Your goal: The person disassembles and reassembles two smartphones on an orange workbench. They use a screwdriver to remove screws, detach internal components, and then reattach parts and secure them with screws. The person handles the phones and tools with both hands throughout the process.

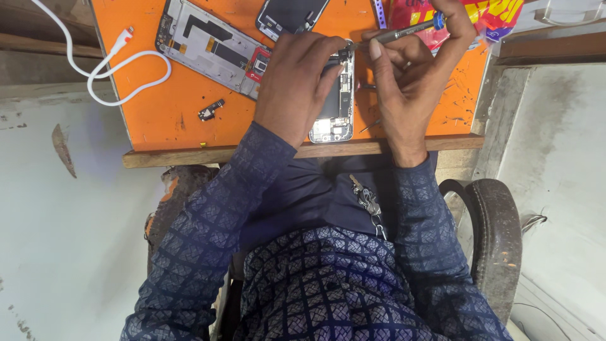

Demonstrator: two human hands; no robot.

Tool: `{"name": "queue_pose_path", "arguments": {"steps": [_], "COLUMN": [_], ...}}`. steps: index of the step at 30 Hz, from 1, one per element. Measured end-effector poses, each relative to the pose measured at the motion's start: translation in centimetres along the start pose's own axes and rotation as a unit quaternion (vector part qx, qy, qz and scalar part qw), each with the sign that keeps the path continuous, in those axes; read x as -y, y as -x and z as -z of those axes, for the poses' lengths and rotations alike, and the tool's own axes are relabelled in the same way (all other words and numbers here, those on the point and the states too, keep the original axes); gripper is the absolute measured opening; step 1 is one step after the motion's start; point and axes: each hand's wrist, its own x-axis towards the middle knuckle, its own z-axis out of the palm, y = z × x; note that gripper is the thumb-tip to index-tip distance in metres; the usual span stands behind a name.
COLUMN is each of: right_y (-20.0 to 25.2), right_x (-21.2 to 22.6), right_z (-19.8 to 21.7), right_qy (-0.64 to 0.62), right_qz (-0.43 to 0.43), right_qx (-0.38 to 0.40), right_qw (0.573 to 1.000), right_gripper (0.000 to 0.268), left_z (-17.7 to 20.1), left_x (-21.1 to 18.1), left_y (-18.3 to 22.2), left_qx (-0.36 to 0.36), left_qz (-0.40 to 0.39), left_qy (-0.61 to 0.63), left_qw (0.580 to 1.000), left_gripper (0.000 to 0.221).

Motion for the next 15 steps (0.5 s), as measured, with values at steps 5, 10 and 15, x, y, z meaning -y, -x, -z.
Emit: {"name": "queue_pose_path", "arguments": {"steps": [5, 10, 15], "right_y": [-0.04, 0.09, 0.18], "right_x": [-0.01, -0.34, -0.23], "right_z": [-0.03, -0.02, -0.02], "right_qy": [-0.004, -0.027, -0.023], "right_qz": [0.003, -0.016, -0.016], "right_qx": [0.004, -0.002, -0.007], "right_qw": [1.000, 0.999, 1.000], "right_gripper": [0.068, 0.066, 0.066], "left_z": [-0.20, -0.39, -0.35], "left_x": [0.27, 0.23, 0.14], "left_y": [-0.19, -0.63, -0.74], "left_qx": [-0.001, -0.005, 0.000], "left_qz": [-0.022, -0.023, -0.015], "left_qy": [0.002, -0.005, -0.002], "left_qw": [1.000, 1.000, 1.000], "left_gripper": [0.030, 0.026, 0.024]}}
